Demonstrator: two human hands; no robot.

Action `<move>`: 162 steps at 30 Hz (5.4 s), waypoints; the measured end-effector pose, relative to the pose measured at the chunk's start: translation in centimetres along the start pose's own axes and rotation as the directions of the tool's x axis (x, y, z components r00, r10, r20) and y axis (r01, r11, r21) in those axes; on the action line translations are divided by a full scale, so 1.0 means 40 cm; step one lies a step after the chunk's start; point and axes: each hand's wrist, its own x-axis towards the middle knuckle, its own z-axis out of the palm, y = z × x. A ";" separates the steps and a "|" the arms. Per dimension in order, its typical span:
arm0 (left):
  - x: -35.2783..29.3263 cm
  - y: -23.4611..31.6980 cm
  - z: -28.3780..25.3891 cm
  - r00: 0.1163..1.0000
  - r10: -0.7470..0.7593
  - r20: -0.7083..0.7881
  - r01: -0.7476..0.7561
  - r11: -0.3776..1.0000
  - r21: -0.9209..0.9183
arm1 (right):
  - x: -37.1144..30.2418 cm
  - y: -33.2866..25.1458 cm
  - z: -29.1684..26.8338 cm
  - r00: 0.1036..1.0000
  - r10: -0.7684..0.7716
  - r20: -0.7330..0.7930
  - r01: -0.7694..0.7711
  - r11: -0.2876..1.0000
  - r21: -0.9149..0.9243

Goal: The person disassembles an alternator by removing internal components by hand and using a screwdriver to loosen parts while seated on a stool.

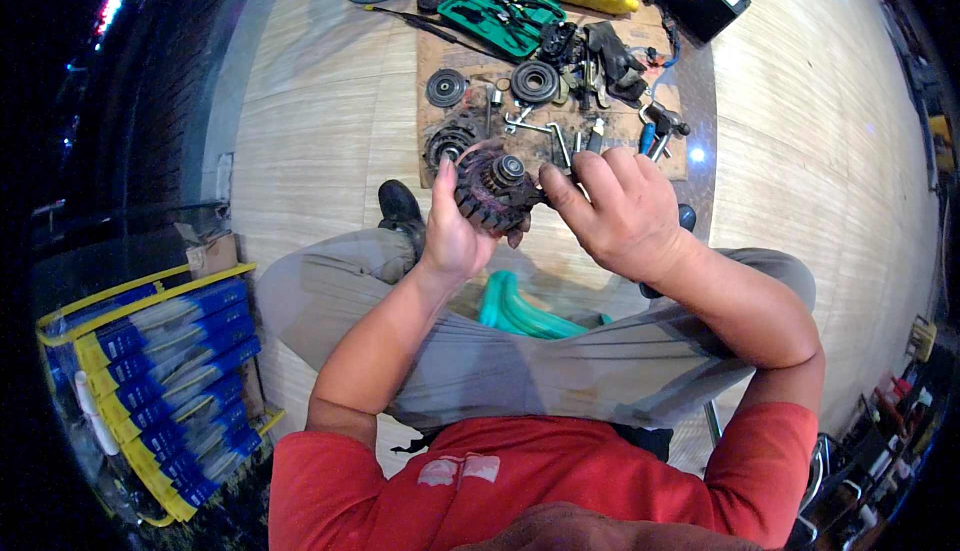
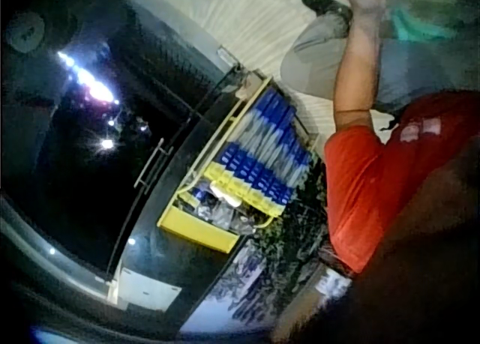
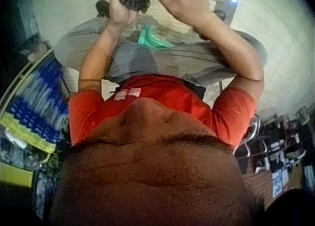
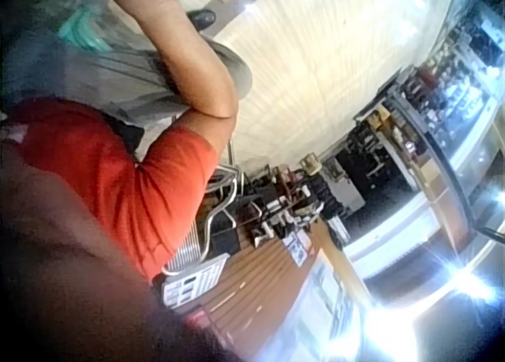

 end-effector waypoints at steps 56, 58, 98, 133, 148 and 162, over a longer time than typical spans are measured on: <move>0.003 -0.014 0.024 0.956 0.292 0.028 -0.294 0.952 0.087 | 0.012 -0.040 0.051 0.834 0.394 0.386 -0.547 0.511 0.663; 0.002 -0.014 0.023 0.956 0.293 0.027 -0.295 0.952 0.087 | 0.013 -0.036 0.056 0.843 0.370 0.390 -0.537 0.534 0.653; 0.007 0.001 0.004 0.989 0.081 0.124 -0.073 0.995 -0.064 | 0.015 -0.013 0.045 0.878 0.286 0.383 -0.476 0.453 0.754; 0.003 0.007 0.003 0.968 0.104 0.229 -0.084 0.992 -0.097 | 0.022 0.056 -0.036 0.757 0.426 0.495 -0.653 0.494 0.574; 0.008 -0.001 0.012 0.977 0.074 0.198 -0.066 0.997 -0.050 | 0.012 0.066 -0.057 0.854 0.294 0.430 -0.501 0.687 0.526; -0.007 0.004 0.030 0.977 0.147 0.157 -0.143 0.989 -0.039 | -0.006 -0.004 -0.007 0.932 -0.007 0.363 -0.217 0.792 0.571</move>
